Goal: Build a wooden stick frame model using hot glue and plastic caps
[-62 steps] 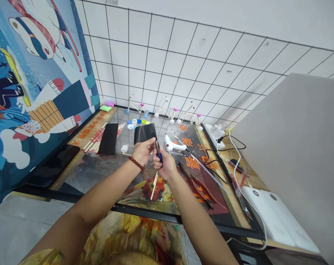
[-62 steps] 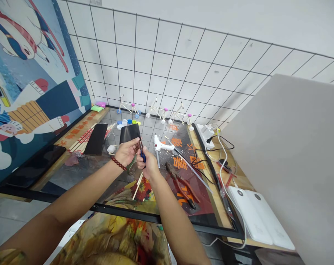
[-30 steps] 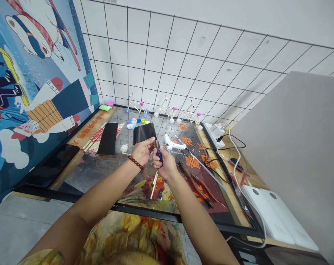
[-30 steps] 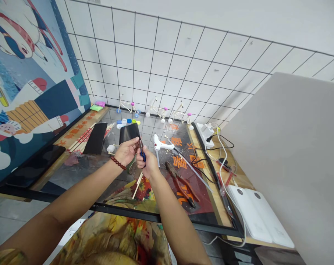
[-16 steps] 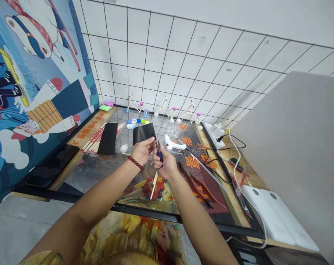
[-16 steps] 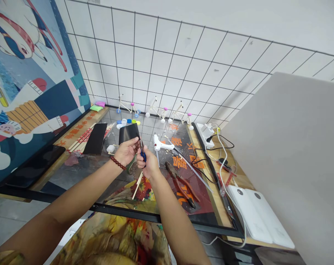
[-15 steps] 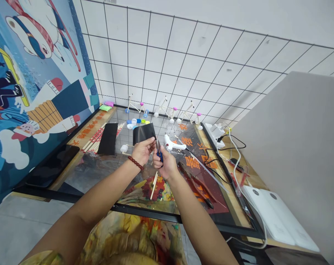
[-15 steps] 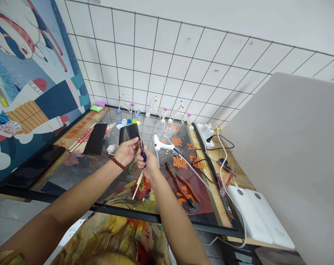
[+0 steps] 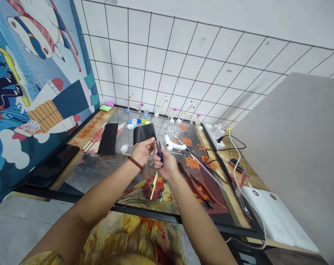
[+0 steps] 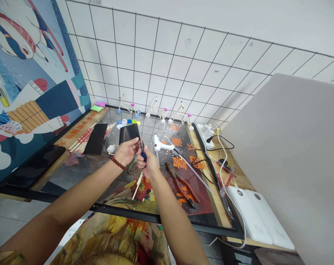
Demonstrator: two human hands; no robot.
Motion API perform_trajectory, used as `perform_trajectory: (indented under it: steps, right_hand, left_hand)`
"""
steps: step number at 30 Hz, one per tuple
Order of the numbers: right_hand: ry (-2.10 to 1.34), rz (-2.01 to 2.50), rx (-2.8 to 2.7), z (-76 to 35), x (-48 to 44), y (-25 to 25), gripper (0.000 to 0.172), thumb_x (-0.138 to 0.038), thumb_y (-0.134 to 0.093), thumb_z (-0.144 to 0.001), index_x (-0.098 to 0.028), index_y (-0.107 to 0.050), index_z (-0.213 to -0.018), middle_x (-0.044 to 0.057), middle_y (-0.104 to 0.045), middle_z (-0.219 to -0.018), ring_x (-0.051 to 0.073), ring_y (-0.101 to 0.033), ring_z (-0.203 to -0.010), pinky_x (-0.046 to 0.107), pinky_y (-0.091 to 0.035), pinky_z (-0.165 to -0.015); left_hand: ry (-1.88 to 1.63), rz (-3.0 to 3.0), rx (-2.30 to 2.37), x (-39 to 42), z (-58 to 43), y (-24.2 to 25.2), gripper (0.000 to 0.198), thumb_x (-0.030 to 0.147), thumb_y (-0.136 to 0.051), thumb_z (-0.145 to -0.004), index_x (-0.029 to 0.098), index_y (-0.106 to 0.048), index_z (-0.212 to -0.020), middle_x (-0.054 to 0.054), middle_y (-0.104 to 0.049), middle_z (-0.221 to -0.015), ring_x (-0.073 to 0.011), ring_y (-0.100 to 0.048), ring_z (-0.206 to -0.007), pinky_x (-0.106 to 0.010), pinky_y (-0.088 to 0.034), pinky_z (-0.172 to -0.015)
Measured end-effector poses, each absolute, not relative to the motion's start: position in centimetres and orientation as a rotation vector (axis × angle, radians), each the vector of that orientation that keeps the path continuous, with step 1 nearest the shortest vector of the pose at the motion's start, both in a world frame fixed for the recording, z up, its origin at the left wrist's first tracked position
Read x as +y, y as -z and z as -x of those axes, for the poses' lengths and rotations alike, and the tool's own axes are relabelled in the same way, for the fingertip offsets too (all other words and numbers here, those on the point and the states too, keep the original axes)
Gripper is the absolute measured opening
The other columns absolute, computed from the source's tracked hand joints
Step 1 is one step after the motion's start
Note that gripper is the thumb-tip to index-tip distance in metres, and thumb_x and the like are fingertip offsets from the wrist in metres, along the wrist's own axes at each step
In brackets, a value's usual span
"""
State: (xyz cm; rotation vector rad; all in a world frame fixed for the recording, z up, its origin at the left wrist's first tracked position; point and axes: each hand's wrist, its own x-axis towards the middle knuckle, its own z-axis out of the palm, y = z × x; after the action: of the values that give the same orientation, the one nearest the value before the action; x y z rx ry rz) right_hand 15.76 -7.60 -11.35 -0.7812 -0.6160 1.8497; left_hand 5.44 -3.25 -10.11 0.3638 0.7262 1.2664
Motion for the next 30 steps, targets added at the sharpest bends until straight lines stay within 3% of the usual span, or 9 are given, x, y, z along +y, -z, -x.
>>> perform_trajectory:
  steps: [30]
  right_hand:
    - [-1.854, 0.788, -0.618, -15.77, -7.41, 11.65, 0.037, -0.054, -0.055, -0.086, -0.019, -0.049, -0.076, -0.010, -0.034, -0.049, 0.002, -0.013, -0.036, 0.016, -0.010, -0.037]
  left_hand:
    - [-1.272, -0.356, 0.728, -3.24, -5.46, 10.04, 0.008, 0.008, -0.075, -0.067, 0.011, -0.068, -0.064, -0.004, -0.068, -0.065, -0.0103, -0.062, -0.060, -0.022, -0.046, -0.058]
